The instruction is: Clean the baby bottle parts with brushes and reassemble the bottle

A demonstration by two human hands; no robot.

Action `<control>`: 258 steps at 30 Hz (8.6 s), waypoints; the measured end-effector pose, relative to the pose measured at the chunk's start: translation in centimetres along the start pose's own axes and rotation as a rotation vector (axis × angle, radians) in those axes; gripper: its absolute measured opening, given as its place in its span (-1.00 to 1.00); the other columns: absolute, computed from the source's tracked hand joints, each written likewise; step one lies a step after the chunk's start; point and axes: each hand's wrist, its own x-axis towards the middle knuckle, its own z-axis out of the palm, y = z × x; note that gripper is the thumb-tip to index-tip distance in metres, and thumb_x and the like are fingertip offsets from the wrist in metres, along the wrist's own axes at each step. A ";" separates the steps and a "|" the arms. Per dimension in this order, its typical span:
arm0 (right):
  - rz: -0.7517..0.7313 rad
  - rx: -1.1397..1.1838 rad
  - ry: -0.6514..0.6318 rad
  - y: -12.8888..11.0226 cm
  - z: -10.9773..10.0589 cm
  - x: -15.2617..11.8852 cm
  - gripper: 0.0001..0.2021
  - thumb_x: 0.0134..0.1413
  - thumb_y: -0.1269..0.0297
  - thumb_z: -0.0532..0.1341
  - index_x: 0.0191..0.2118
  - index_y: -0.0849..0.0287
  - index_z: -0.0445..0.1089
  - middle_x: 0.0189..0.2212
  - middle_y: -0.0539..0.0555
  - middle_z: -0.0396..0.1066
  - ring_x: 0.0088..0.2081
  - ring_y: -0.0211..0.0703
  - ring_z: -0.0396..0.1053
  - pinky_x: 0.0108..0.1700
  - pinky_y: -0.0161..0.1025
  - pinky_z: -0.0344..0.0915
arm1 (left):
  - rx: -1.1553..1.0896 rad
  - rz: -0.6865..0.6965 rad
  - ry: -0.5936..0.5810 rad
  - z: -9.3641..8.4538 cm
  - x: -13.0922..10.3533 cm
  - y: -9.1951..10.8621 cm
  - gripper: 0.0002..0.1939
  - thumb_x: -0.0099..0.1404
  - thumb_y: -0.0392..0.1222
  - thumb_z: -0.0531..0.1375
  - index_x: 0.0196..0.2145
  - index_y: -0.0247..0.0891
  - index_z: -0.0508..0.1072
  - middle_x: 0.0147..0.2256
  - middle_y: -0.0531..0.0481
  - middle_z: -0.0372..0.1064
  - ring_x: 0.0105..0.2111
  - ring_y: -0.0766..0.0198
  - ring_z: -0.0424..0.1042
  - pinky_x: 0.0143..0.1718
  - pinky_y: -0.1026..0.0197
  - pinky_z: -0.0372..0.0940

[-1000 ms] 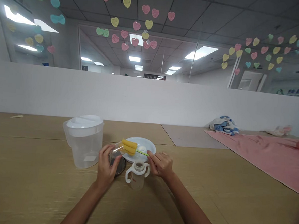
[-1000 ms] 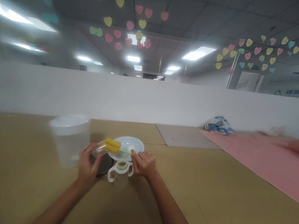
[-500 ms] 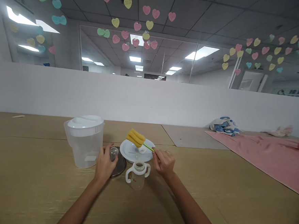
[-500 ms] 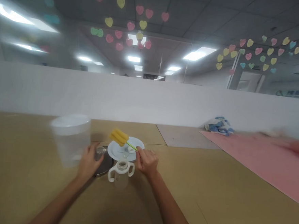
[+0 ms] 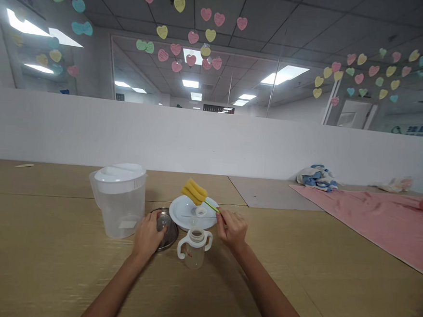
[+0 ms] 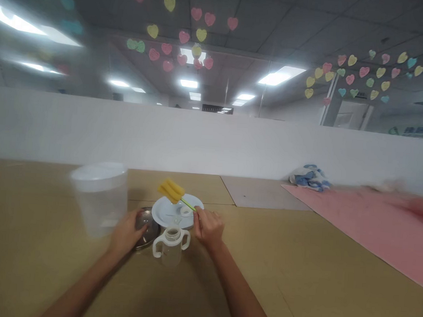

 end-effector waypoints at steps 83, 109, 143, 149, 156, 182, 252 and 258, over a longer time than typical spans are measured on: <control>0.396 -0.103 -0.623 0.6 0.5 0.5 -0.80 -0.13 0.38 0.11 -0.49 0.15 0.50 -0.53 0.05 0.48 -0.50 -0.27 0.30 -0.48 -0.34 -0.11 | 0.188 0.111 -0.131 -0.4 -0.6 1.0 -0.71 0.21 -0.23 0.02 -0.16 -0.19 0.44 -0.12 -0.08 0.41 -0.03 0.07 0.27 0.02 -0.07 0.03; 0.545 -0.264 -0.772 0.0 0.4 1.2 -0.75 0.05 0.39 0.03 -0.42 0.17 0.47 -0.42 0.09 0.48 -0.40 -0.22 0.36 -0.45 -0.31 -0.05 | 0.148 0.140 -0.078 -0.2 -0.6 0.8 -0.73 0.22 -0.24 0.01 -0.18 -0.19 0.44 -0.12 -0.09 0.42 -0.03 0.07 0.27 0.01 -0.07 0.02; 0.544 -0.194 -0.764 0.3 -0.4 1.7 -0.72 0.02 0.34 0.04 -0.44 0.13 0.51 -0.46 0.09 0.49 -0.45 -0.24 0.34 -0.49 -0.29 -0.12 | -0.002 0.227 0.104 -1.0 -0.6 2.1 -0.70 0.28 -0.18 -0.06 -0.21 -0.16 0.44 -0.13 -0.05 0.42 -0.08 0.14 0.28 -0.01 0.03 0.03; 0.600 -0.167 -0.753 0.1 -0.2 1.6 -0.73 0.02 0.34 0.04 -0.43 0.11 0.51 -0.45 0.08 0.49 -0.45 -0.24 0.35 -0.49 -0.29 -0.11 | 0.123 0.245 -0.185 -1.4 2.3 5.1 -0.70 0.22 -0.16 -0.02 -0.35 -0.13 0.52 -0.25 -0.07 0.48 -0.10 0.08 0.32 0.01 -0.06 -0.01; 0.702 -0.152 -0.748 0.0 -0.2 1.8 -0.74 -0.02 0.35 0.05 -0.44 0.11 0.51 -0.45 0.09 0.50 -0.44 -0.23 0.35 -0.50 -0.30 -0.12 | 0.259 0.178 -0.425 0.3 5.7 7.9 -0.84 0.01 -0.20 0.15 -0.47 -0.26 0.52 -0.42 -0.19 0.50 -0.29 0.05 0.44 -0.08 -0.01 0.10; 0.731 0.327 -0.390 0.1 -0.1 0.5 -0.69 -0.21 0.32 0.02 -0.44 0.17 0.52 -0.53 0.02 0.47 -0.51 -0.22 0.32 -0.40 -0.36 0.12 | -0.482 0.038 0.151 -0.5 1.3 4.1 -0.76 0.20 0.01 -0.01 -0.38 -0.21 0.27 -0.40 -0.05 0.47 -0.39 0.20 0.48 -0.38 0.24 0.29; 0.339 -0.206 -0.822 0.9 0.6 0.7 -0.63 0.02 0.47 0.04 -0.07 0.11 0.42 -0.29 0.15 0.41 -0.22 -0.11 0.28 -0.33 -0.30 0.11 | 0.294 0.002 -0.122 -1.1 1.1 1.7 -0.67 0.31 -0.08 -0.11 -0.24 -0.20 0.41 -0.21 -0.08 0.42 -0.27 0.21 0.41 -0.38 0.28 0.17; 0.398 -0.121 -0.825 0.5 1.0 0.5 -0.66 0.14 0.45 -0.01 -0.06 0.09 0.41 -0.28 0.10 0.41 -0.23 -0.18 0.31 -0.27 -0.33 0.13 | 0.274 0.046 -0.033 -1.1 0.9 2.0 -0.67 0.32 -0.11 -0.11 -0.26 -0.21 0.41 -0.22 -0.06 0.41 -0.28 0.23 0.39 -0.39 0.27 0.13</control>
